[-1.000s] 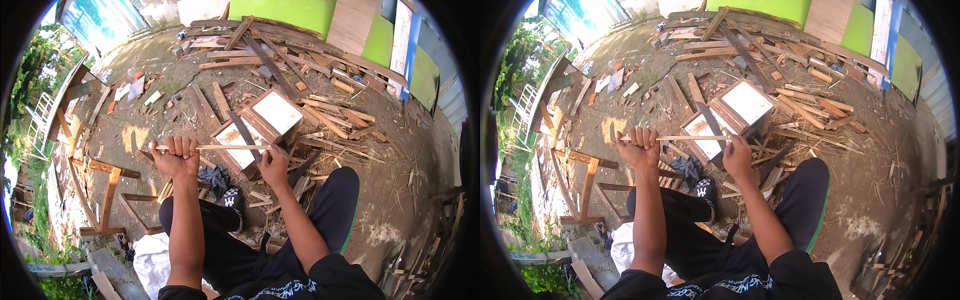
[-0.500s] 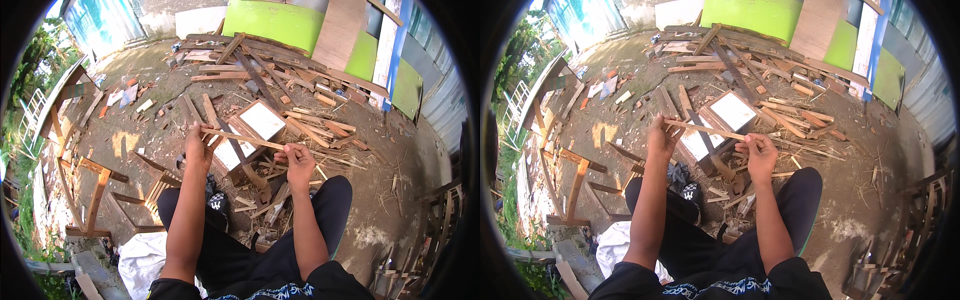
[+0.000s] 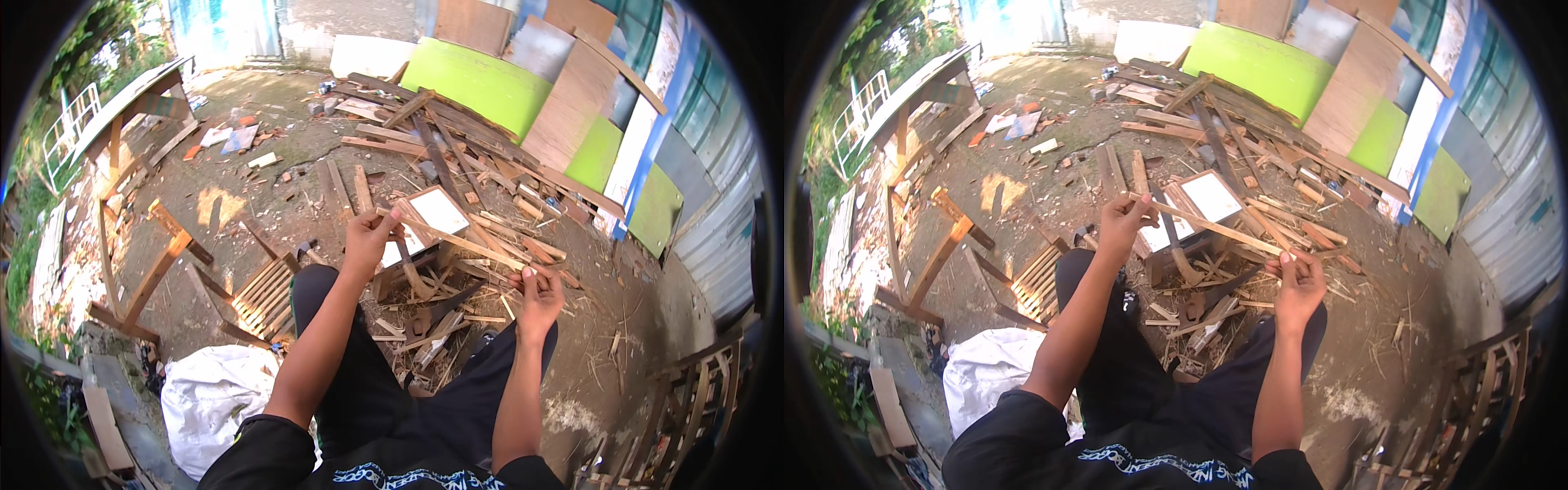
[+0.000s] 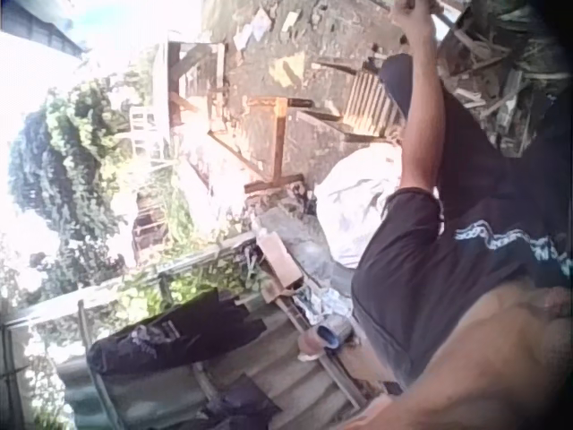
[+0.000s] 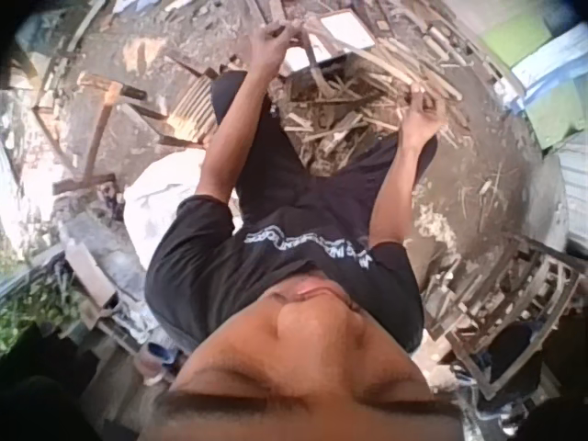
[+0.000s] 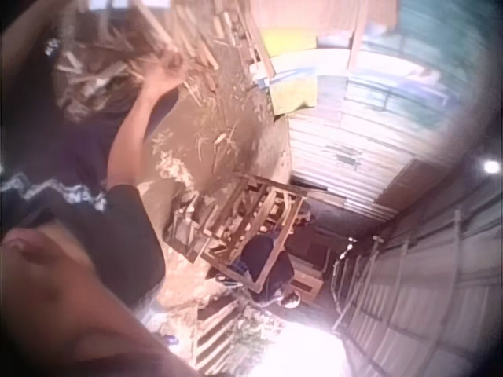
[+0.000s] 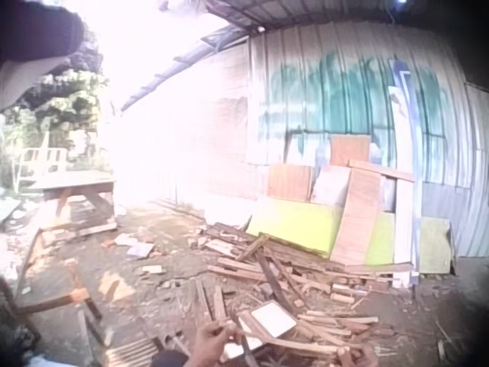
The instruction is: The person sits on the ground and uses a hand saw to cut thin wooden slats to size. They then fit the slats into the frame of a wooden chair and secure them with a hammer.
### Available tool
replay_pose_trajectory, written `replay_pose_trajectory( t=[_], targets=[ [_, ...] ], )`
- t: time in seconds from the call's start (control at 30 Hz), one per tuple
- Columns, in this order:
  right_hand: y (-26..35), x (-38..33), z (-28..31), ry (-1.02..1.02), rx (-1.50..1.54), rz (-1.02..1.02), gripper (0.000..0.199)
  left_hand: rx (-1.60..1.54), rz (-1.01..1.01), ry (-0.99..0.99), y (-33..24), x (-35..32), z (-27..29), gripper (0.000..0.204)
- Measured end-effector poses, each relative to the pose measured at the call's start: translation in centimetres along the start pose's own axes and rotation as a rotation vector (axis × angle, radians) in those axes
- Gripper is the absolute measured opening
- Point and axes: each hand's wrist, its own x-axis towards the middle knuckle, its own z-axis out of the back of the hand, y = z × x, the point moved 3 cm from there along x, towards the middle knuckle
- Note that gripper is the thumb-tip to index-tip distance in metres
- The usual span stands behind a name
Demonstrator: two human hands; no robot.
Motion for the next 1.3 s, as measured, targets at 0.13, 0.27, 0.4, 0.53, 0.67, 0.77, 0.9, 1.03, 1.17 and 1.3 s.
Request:
replay_pose_trajectory(
  t=[0.13,0.27,0.4,0.53,0.67,0.77,0.9,1.03,1.17,1.3],
  targets=[
    [6.0,-0.8,-1.0,0.273,-0.062,0.072,0.010,0.074,-0.001,-0.074,-4.4,-6.2,4.3,0.025],
    [10.0,0.1,-3.3,0.488,-0.147,0.177,0.007,0.242,-0.087,-0.053,-10.6,-10.9,7.6,0.021],
    [12.8,0.6,-7.2,0.612,-0.050,0.246,0.008,0.368,-0.176,-0.121,-16.5,-16.4,10.6,0.020],
    [14.8,-0.8,-11.4,0.758,0.076,0.289,0.009,0.509,-0.231,-0.281,-21.4,-23.4,11.2,0.016],
    [15.1,-2.1,-14.7,0.914,0.132,0.306,0.010,0.568,-0.315,-0.437,-24.6,-30.6,11.0,0.015],
    [16.4,-3.6,-16.7,1.032,0.196,0.285,0.013,0.668,-0.358,-0.620,-26.5,-33.9,10.3,0.019],
    [18.4,-5.5,-19.3,1.122,0.076,0.418,0.016,0.666,-0.432,-0.731,-27.3,-34.9,10.4,0.016],
    [15.9,-6.4,-22.6,1.300,-0.071,0.786,0.017,0.674,-0.337,-0.753,-25.9,-32.4,12.5,0.016],
    [6.4,-5.1,-27.4,1.142,-0.189,0.524,0.008,0.745,-0.337,-0.807,-22.1,-27.0,17.4,0.019],
    [-7.8,-3.2,-32.9,0.911,-0.217,0.117,0.011,0.688,-0.285,-0.892,-16.3,-22.9,26.0,0.025]
  ],
)
